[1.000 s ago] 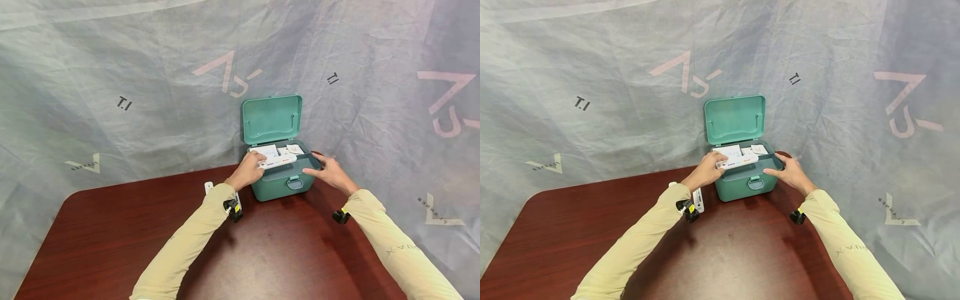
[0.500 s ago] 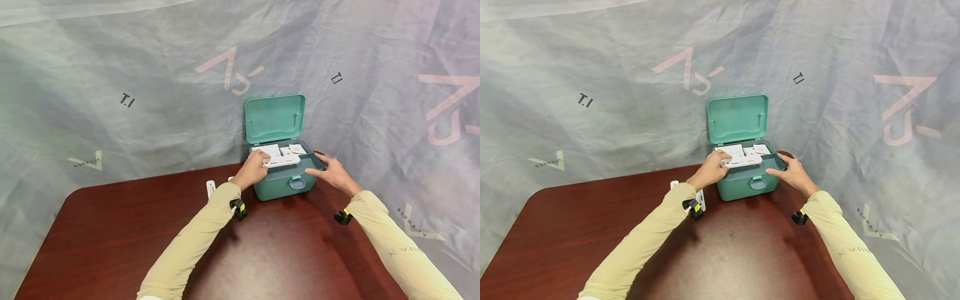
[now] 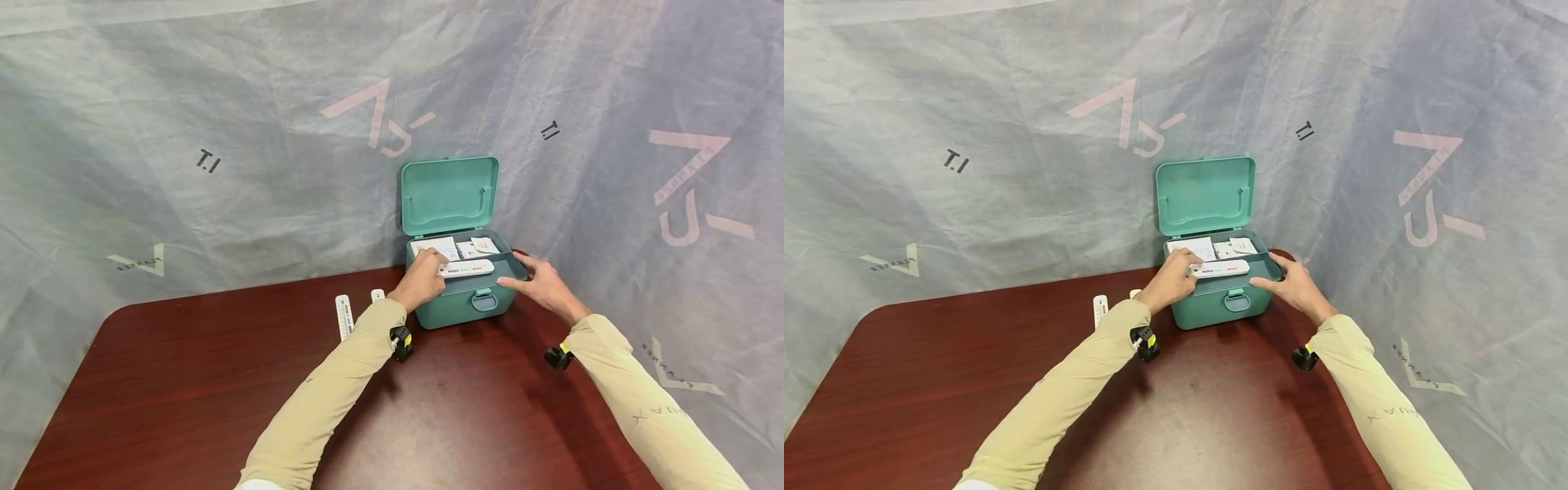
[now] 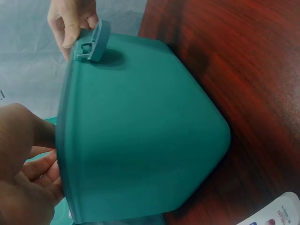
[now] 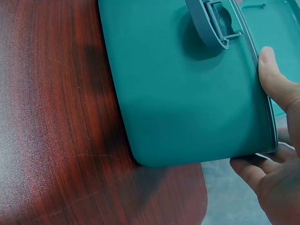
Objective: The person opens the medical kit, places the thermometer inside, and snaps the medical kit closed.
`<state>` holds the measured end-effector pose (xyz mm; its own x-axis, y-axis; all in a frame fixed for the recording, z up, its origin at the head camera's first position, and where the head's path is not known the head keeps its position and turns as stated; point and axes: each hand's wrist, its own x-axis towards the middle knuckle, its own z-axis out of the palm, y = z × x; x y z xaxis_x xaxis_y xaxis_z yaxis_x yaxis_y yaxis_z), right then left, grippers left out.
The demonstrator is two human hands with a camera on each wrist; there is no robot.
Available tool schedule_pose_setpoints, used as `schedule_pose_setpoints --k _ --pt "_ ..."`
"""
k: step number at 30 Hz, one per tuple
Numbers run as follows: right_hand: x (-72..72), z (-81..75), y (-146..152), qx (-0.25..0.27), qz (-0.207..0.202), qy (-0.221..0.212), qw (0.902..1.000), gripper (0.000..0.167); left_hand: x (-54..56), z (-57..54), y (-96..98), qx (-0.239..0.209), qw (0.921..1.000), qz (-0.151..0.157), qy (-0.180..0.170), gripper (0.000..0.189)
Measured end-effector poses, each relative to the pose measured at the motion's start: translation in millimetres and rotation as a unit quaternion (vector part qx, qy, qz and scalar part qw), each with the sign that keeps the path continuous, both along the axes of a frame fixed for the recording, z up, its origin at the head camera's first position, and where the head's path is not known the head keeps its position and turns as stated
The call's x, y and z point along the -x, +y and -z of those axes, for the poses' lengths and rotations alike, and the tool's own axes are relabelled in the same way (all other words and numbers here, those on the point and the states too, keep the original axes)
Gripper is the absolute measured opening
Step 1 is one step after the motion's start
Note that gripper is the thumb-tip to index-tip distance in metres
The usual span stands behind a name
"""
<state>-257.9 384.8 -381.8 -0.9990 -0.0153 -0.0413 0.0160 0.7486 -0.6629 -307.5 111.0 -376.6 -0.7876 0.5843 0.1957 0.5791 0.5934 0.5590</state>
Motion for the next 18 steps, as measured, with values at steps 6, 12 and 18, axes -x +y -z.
schedule_pose_setpoints --k 6,12,18 --pt "-0.1 -1.4 1.8 -0.001 0.007 -0.004 1.0 0.098 0.1 3.9 4.4 0.008 0.9996 -0.002 0.027 0.04" --pt "-1.6 -1.5 4.7 0.007 0.002 0.005 1.0 0.096 -1.6 5.7 9.6 0.022 0.9977 -0.01 0.063 0.034" --pt "-2.5 -1.7 6.0 0.011 0.002 0.008 0.9999 0.096 -4.7 7.6 14.6 0.023 0.9958 -0.025 0.085 0.029"
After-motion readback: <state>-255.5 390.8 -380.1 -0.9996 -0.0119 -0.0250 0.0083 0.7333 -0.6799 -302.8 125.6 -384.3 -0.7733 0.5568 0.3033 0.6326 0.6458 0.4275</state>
